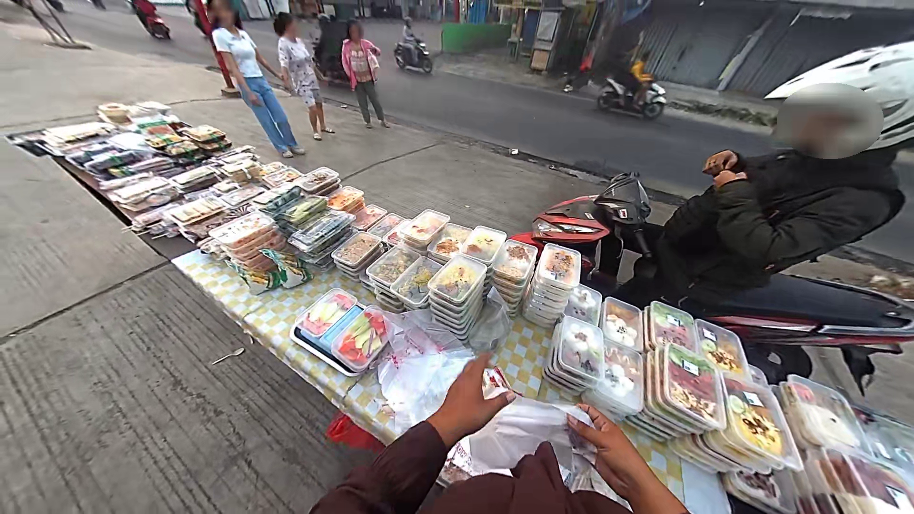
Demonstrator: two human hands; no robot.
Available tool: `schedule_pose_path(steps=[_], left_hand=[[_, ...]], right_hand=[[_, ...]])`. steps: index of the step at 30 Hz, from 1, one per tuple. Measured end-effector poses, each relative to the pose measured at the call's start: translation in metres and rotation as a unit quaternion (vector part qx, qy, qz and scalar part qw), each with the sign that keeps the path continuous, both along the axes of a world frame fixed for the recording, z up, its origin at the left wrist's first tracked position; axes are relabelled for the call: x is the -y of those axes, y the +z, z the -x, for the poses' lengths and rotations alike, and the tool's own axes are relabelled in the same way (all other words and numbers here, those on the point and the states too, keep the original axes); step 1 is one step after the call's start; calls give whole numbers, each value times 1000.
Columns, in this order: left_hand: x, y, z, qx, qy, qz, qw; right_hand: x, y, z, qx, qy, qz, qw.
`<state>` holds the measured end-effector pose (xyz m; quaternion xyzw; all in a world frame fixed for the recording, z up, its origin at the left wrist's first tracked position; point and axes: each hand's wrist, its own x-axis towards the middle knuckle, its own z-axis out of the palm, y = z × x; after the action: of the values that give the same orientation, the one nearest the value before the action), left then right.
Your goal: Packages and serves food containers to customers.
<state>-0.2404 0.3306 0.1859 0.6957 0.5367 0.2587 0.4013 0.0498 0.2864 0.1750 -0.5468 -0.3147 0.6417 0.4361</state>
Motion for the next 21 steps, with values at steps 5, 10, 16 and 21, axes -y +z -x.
schedule_pose_path(steps=[5, 10, 16, 21], left_hand=[[41, -1, -23, 8, -40, -256, 966], [70, -26, -67, -3, -164, 27, 986], [104, -21, -54, 53, -93, 15, 994], [131, 4, -44, 223, 188, 166, 942]], right_hand=[[17, -6, 13, -1, -5, 57, 998], [36, -4, 24, -18, 134, 50, 990], [43, -1, 19, -73, 213, 76, 971], [52, 8, 10, -94, 262, 99, 955]])
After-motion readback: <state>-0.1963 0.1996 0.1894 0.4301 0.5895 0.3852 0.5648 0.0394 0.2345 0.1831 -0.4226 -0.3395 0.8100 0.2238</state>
